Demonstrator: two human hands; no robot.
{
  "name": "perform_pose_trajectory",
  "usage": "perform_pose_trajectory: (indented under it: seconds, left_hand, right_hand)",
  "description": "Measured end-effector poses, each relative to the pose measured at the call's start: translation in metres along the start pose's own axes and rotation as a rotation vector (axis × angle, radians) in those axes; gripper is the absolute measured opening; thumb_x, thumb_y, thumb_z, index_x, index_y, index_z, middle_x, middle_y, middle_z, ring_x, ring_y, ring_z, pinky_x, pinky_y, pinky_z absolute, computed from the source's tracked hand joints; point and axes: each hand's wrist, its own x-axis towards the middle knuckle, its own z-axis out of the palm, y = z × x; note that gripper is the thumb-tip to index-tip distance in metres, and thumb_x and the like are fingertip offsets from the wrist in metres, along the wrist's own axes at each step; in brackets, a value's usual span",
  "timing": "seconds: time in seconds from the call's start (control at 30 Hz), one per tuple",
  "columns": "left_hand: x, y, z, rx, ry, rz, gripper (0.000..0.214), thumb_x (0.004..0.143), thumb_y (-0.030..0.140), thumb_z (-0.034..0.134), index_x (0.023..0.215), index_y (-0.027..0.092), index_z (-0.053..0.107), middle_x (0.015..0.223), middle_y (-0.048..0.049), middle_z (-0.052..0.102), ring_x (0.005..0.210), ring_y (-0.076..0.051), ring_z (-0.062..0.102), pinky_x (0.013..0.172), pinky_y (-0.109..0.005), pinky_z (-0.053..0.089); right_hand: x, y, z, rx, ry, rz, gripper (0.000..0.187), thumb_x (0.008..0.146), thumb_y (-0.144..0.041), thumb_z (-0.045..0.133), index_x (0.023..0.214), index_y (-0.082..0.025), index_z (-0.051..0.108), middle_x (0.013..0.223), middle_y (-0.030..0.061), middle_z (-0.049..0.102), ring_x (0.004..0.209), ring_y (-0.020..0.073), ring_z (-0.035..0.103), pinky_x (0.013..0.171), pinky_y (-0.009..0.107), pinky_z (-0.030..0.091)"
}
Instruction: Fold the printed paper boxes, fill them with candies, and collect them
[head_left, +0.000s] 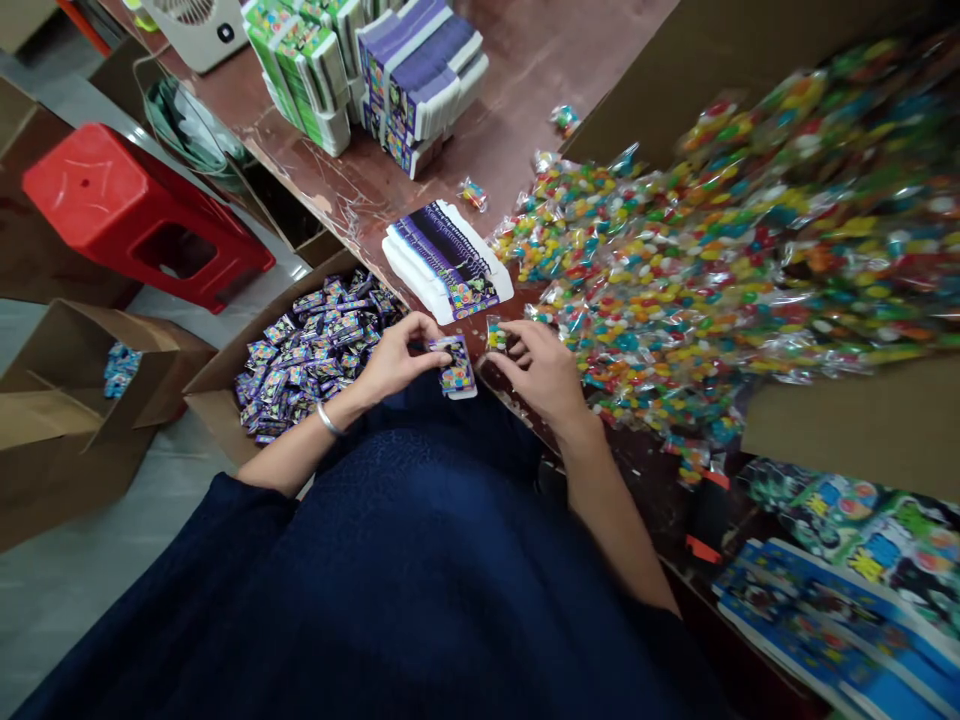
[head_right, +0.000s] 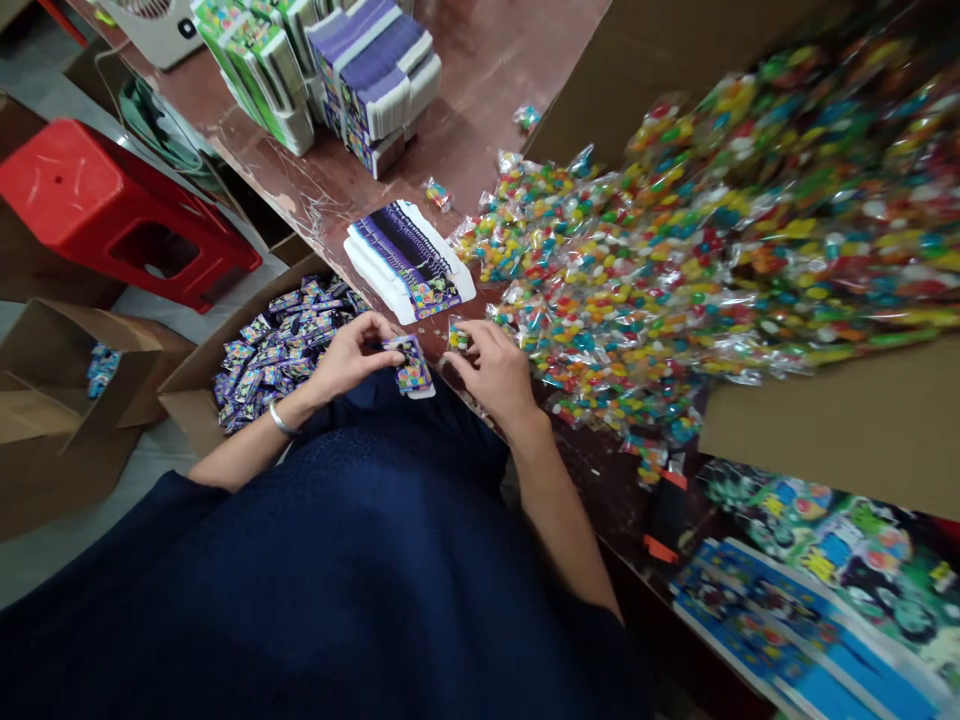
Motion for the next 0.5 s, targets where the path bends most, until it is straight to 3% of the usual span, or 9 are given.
perform_pose_trajectory:
  seconds: [0.1, 0.2, 0.27, 0.4, 0.5]
  left_hand:
    - [0.004, 0.001, -0.017, -0.083, 0.111, -0.06, 0.048, 0.073, 0.039, 0.089, 0.1, 0.02, 0.054, 0.088, 0.0016, 0.063, 0.068, -0.009, 0.061, 0.061, -0.021, 0.053]
    - [0.005, 0.003, -0.025, -0.23, 0.08, -0.14, 0.06, 0.074, 0.035, 0.085, 0.123, 0.024, 0.051, 0.105, -0.0025, 0.068, 0.069, -0.012, 0.068, 0.063, -0.028, 0.061]
    - [0.005, 0.003, -0.025, -0.255, 0.023, -0.157, 0.06, 0.073, 0.031, 0.083, 0.125, 0.023, 0.054, 0.111, -0.0052, 0.07, 0.075, -0.014, 0.072, 0.07, -0.032, 0.063]
    - [0.005, -0.005, -0.013, -0.093, -0.096, -0.087, 0.042, 0.074, 0.032, 0.08, 0.11, 0.017, 0.064, 0.104, -0.0056, 0.073, 0.086, -0.016, 0.07, 0.081, -0.031, 0.059]
    - [0.004, -0.009, -0.002, 0.106, -0.125, -0.01, 0.047, 0.078, 0.031, 0.078, 0.121, 0.018, 0.064, 0.101, -0.0042, 0.074, 0.083, -0.015, 0.066, 0.081, -0.032, 0.056]
  right_hand:
    - [0.005, 0.013, 0.011, -0.233, -0.01, -0.105, 0.026, 0.088, -0.028, 0.077, 0.113, -0.021, 0.073, 0.122, 0.0135, 0.077, 0.105, 0.0313, 0.07, 0.093, 0.049, 0.058]
    - [0.007, 0.019, 0.018, -0.299, 0.044, -0.158, 0.011, 0.096, -0.025, 0.065, 0.102, -0.022, 0.073, 0.113, 0.0117, 0.079, 0.102, 0.0293, 0.071, 0.09, 0.046, 0.055]
    - [0.008, 0.018, 0.017, -0.281, 0.124, -0.157, 0.017, 0.1, -0.026, 0.058, 0.093, -0.023, 0.073, 0.101, 0.0094, 0.081, 0.093, 0.0262, 0.072, 0.086, 0.042, 0.055]
    - [0.009, -0.001, -0.001, -0.112, 0.357, 0.008, 0.022, 0.102, -0.037, 0.059, 0.089, -0.023, 0.072, 0.085, 0.0045, 0.077, 0.07, 0.0196, 0.068, 0.072, 0.035, 0.055]
    - [0.01, -0.023, -0.022, 0.114, 0.389, 0.132, 0.025, 0.1, -0.045, 0.062, 0.091, -0.023, 0.07, 0.081, 0.002, 0.073, 0.063, 0.0163, 0.065, 0.061, 0.031, 0.054]
